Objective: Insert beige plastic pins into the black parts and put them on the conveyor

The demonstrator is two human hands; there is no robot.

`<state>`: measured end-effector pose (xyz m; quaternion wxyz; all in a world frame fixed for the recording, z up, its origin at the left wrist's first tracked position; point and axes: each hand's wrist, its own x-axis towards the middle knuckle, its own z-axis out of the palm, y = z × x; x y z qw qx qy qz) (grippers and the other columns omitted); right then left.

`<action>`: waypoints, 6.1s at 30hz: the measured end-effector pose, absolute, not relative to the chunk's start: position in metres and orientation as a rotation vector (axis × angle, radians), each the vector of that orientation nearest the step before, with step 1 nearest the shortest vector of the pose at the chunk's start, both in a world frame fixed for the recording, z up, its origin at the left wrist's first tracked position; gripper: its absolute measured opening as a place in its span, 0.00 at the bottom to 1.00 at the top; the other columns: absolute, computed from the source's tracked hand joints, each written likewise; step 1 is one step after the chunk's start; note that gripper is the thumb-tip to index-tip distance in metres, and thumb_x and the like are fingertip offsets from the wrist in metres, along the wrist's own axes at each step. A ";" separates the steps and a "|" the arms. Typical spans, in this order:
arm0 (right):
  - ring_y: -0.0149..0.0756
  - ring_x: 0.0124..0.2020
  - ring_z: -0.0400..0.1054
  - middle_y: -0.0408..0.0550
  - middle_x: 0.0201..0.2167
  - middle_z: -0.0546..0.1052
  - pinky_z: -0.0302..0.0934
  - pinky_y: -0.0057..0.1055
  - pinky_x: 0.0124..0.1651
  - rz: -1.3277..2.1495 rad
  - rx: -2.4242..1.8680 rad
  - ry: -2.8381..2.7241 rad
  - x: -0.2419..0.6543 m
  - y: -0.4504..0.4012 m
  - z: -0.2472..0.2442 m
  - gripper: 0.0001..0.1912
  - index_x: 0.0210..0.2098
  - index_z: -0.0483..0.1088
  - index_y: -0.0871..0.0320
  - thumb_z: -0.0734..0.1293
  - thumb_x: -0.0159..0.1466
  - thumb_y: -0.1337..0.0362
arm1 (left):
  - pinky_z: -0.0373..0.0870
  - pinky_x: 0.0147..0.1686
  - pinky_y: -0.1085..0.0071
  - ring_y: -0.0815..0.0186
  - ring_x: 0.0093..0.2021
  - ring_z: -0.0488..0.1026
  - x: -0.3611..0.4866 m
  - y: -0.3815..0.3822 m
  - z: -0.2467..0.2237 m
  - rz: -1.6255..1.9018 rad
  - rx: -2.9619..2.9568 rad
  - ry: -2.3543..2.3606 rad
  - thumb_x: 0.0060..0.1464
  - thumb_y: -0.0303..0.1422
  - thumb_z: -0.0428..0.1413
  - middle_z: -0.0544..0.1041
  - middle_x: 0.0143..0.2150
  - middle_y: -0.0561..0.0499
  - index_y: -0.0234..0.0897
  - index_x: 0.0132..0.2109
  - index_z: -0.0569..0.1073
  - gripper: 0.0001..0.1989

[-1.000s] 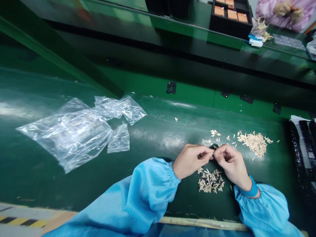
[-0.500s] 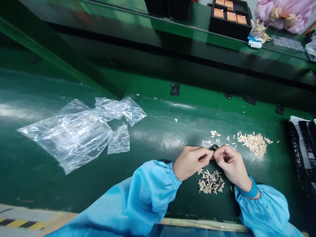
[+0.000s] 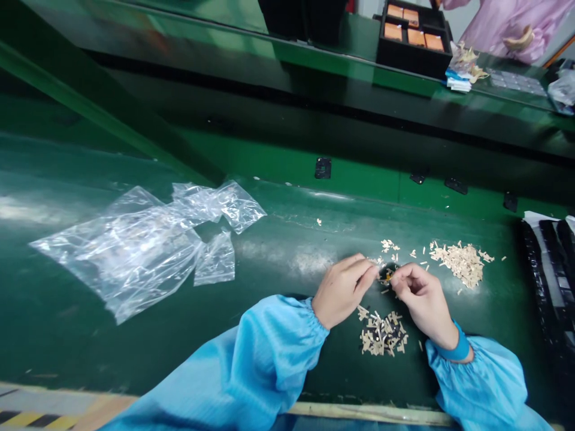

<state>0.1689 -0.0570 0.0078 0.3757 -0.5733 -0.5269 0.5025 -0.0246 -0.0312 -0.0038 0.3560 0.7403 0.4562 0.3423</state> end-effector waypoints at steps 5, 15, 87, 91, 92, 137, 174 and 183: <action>0.29 0.22 0.56 0.40 0.21 0.68 0.51 0.26 0.24 1.282 -1.479 -1.348 0.169 -0.057 0.007 0.10 0.31 0.72 0.57 0.69 0.64 0.58 | 0.70 0.47 0.70 0.65 0.47 0.75 -0.024 -0.031 -0.004 0.959 1.861 1.138 0.60 0.18 0.50 0.77 0.45 0.48 0.38 0.44 0.77 0.15; 0.28 0.20 0.54 0.38 0.19 0.65 0.50 0.26 0.23 1.261 -1.478 -1.431 0.166 -0.058 0.011 0.08 0.30 0.72 0.57 0.68 0.63 0.61 | 0.70 0.36 0.73 0.67 0.35 0.76 -0.021 -0.030 0.006 0.715 1.476 1.073 0.61 0.31 0.56 0.81 0.36 0.52 0.37 0.38 0.78 0.06; 0.33 0.26 0.67 0.44 0.27 0.73 0.62 0.28 0.30 0.539 -1.375 -1.798 0.159 -0.063 0.005 0.07 0.34 0.71 0.55 0.64 0.66 0.72 | 0.65 0.28 0.77 0.71 0.28 0.70 -0.025 -0.035 -0.001 0.840 1.824 1.081 0.60 0.25 0.55 0.73 0.30 0.55 0.38 0.35 0.74 0.06; 0.32 0.23 0.62 0.42 0.26 0.71 0.58 0.29 0.27 0.490 -1.570 -1.633 0.176 -0.054 0.009 0.07 0.32 0.71 0.55 0.65 0.67 0.68 | 0.66 0.27 0.77 0.73 0.27 0.70 -0.027 -0.033 -0.001 0.925 1.896 1.102 0.61 0.23 0.56 0.75 0.31 0.55 0.37 0.36 0.74 0.06; 0.31 0.23 0.62 0.42 0.26 0.71 0.57 0.29 0.27 0.482 -1.613 -1.584 0.180 -0.053 0.008 0.07 0.32 0.71 0.56 0.65 0.67 0.67 | 0.67 0.28 0.77 0.72 0.28 0.71 -0.028 -0.032 -0.002 0.967 1.959 1.092 0.61 0.24 0.57 0.76 0.32 0.54 0.37 0.38 0.75 0.05; 0.27 0.23 0.48 0.36 0.20 0.61 0.45 0.28 0.27 1.620 -1.255 -1.069 0.172 -0.058 0.013 0.20 0.27 0.69 0.58 0.76 0.58 0.49 | 0.74 0.48 0.64 0.59 0.47 0.76 -0.021 0.058 -0.003 0.765 2.545 1.341 0.68 0.37 0.53 0.81 0.46 0.45 0.36 0.50 0.74 0.11; 0.30 0.22 0.54 0.40 0.20 0.67 0.50 0.28 0.24 1.250 -1.450 -1.233 0.170 -0.055 0.008 0.12 0.28 0.69 0.55 0.71 0.60 0.54 | 0.79 0.33 0.73 0.67 0.36 0.79 -0.019 -0.007 -0.006 0.770 0.781 0.836 0.44 0.38 0.72 0.81 0.43 0.46 0.33 0.46 0.76 0.24; 0.28 0.20 0.53 0.38 0.19 0.64 0.49 0.28 0.23 1.101 -1.555 -1.441 0.167 -0.059 0.012 0.06 0.26 0.70 0.56 0.69 0.59 0.65 | 0.62 0.17 0.80 0.77 0.16 0.64 -0.019 -0.012 -0.001 0.847 1.101 1.134 0.51 0.38 0.65 0.65 0.18 0.62 0.38 0.27 0.60 0.20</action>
